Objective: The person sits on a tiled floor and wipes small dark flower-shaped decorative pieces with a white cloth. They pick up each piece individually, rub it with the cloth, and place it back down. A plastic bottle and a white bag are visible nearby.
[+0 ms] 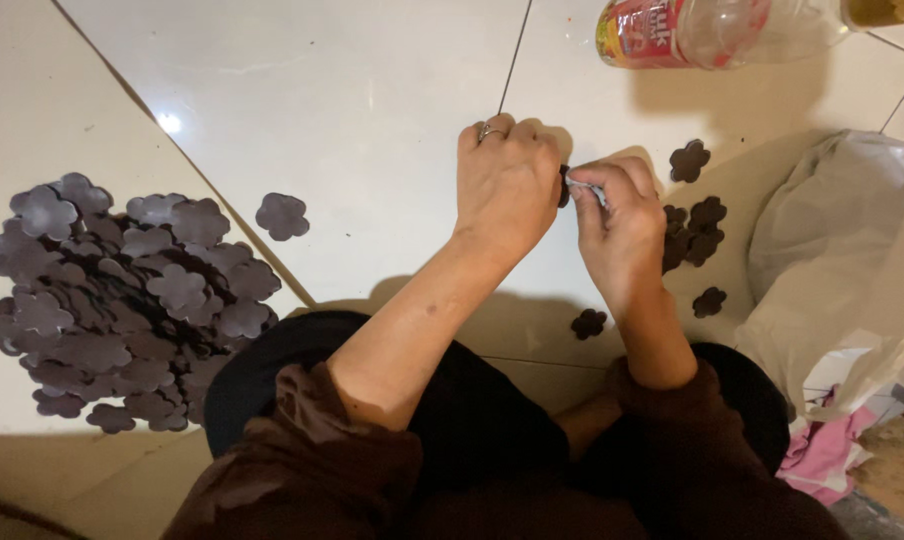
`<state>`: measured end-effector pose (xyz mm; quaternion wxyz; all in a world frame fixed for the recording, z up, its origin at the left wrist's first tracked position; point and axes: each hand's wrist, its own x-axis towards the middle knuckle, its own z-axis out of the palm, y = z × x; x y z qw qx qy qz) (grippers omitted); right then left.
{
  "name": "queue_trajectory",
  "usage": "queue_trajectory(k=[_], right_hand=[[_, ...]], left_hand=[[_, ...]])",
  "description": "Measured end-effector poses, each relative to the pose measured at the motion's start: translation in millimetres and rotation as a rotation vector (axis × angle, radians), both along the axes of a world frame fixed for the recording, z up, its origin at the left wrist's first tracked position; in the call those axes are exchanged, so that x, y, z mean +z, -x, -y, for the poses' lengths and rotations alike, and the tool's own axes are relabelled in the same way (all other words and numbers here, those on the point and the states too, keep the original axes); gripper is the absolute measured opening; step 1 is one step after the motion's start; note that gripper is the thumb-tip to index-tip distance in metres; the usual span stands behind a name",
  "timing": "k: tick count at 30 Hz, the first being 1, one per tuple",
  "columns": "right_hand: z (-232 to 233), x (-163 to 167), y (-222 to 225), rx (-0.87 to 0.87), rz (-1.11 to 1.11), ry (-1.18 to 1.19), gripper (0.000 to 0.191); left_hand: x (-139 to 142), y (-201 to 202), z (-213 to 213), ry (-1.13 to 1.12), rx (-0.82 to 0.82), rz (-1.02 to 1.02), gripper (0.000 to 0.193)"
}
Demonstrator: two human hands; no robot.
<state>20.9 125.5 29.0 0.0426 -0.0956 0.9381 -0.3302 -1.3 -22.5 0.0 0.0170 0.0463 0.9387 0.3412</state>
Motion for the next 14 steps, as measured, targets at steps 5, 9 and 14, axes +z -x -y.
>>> queue_trajectory(k=[5, 9, 14], right_hand=[[-5.2, 10.1, -2.2, 0.009, 0.032, -0.016, 0.013], [-4.9, 10.5, 1.2, 0.051, -0.044, 0.022, 0.015], [2.6, 0.9, 1.6, 0.06, -0.068, -0.021, 0.014]], left_hand=[[-0.4, -2.1, 0.7, 0.002, 0.004, -0.012, 0.011], [-1.2, -0.6, -0.4, 0.005, 0.005, -0.035, 0.01], [-3.5, -2.4, -1.1, -0.007, 0.02, -0.023, 0.012]])
